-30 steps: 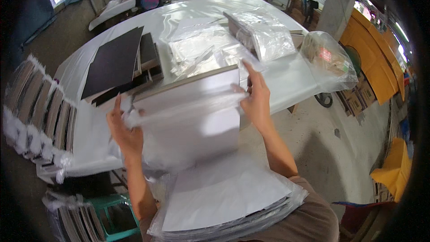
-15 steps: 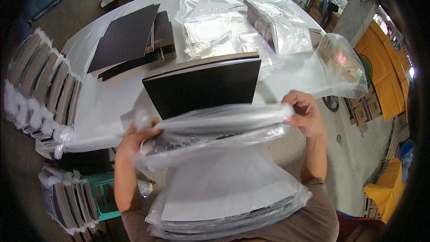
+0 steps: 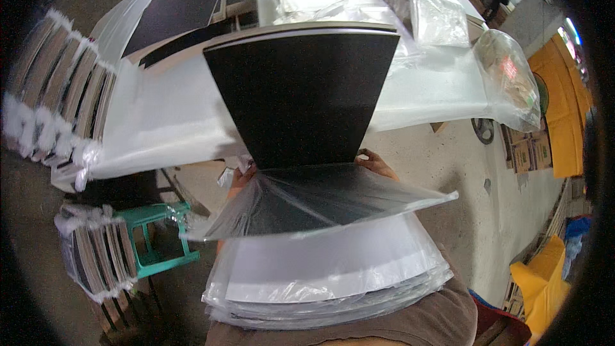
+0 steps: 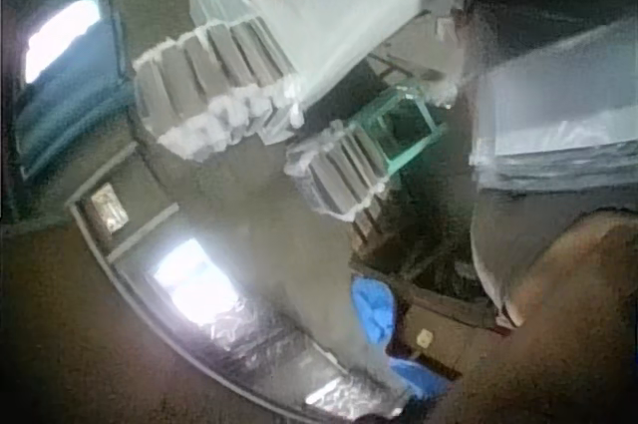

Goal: The person wraps individual black folders in clear plastic bags, pulling the bag over the folder and smoothing it down before moving the item to the side.

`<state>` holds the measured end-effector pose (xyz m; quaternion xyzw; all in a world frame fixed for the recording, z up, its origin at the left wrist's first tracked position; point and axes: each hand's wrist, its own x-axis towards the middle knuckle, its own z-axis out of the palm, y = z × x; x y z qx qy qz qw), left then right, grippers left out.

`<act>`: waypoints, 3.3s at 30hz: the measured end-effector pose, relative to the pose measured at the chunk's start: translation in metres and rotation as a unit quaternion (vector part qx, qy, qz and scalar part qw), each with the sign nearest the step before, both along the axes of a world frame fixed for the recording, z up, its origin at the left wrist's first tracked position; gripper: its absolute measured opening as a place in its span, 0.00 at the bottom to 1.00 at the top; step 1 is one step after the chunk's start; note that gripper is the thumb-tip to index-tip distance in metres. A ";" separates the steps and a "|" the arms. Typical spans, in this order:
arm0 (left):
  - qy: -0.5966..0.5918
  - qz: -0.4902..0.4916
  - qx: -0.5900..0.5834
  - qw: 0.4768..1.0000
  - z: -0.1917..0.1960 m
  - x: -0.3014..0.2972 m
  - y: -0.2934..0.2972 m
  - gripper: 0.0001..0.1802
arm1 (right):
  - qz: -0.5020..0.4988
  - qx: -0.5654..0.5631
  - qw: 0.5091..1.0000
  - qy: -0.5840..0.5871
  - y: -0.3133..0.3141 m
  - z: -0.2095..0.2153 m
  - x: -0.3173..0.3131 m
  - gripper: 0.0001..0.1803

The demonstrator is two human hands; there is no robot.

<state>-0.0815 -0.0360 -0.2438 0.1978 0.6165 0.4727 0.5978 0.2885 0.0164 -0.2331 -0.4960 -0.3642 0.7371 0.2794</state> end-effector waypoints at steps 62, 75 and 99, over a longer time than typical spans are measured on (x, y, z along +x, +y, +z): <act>-0.182 -0.086 0.338 0.919 0.248 0.100 0.049 0.20 | -0.057 0.651 0.701 -0.286 0.037 0.263 -0.139 0.05; -0.083 -0.186 0.373 0.905 0.238 0.096 0.051 0.19 | 0.017 0.487 0.872 -0.050 0.041 0.258 -0.135 0.36; 0.065 0.336 0.252 0.905 0.193 -0.124 0.008 0.23 | -0.120 0.494 0.861 0.022 0.035 0.252 -0.096 0.29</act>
